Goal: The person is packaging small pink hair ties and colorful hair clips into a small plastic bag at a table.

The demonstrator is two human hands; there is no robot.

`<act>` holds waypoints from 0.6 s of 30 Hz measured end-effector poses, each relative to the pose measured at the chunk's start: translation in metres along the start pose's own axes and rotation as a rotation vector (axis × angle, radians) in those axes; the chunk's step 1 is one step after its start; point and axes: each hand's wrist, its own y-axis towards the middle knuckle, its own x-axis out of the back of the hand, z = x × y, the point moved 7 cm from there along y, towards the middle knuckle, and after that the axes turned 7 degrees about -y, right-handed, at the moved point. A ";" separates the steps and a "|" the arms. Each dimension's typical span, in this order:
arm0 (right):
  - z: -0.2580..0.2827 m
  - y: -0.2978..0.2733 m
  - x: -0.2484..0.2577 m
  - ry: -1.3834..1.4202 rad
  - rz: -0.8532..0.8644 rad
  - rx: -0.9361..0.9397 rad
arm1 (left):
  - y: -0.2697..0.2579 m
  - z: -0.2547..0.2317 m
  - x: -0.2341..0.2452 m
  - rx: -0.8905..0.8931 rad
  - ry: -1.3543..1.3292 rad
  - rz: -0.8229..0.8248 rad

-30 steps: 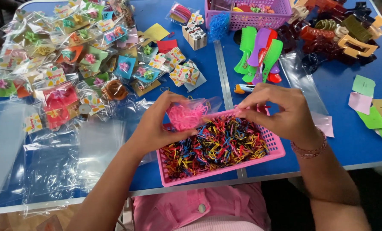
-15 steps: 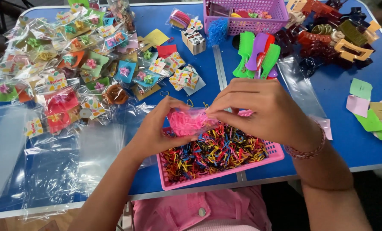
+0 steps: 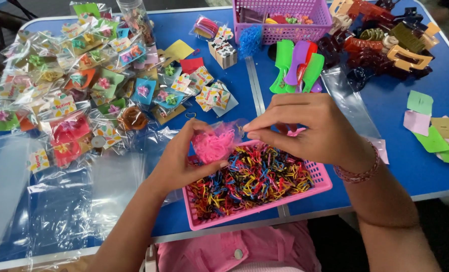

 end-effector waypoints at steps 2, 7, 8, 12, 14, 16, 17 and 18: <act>-0.018 -0.012 -0.006 0.136 -0.007 -0.109 | 0.001 0.001 0.000 0.012 0.012 0.003; -0.099 -0.071 -0.038 0.630 -0.115 -0.478 | 0.001 0.001 0.001 -0.010 -0.125 -0.085; -0.109 -0.081 -0.044 0.670 -0.097 -0.497 | 0.002 0.001 0.001 -0.012 -0.127 -0.092; -0.073 -0.059 -0.044 0.297 0.063 -0.353 | 0.001 0.002 0.004 -0.007 -0.089 -0.124; -0.057 -0.053 -0.048 0.230 0.129 -0.310 | 0.002 0.000 0.005 -0.007 -0.093 -0.129; -0.046 -0.052 -0.054 0.156 0.190 -0.263 | 0.002 -0.002 0.006 -0.014 -0.095 -0.132; -0.042 -0.054 -0.060 0.088 0.258 -0.223 | 0.002 -0.002 0.006 -0.015 -0.092 -0.135; -0.039 -0.056 -0.065 0.018 0.325 -0.184 | 0.002 -0.003 0.006 -0.016 -0.090 -0.138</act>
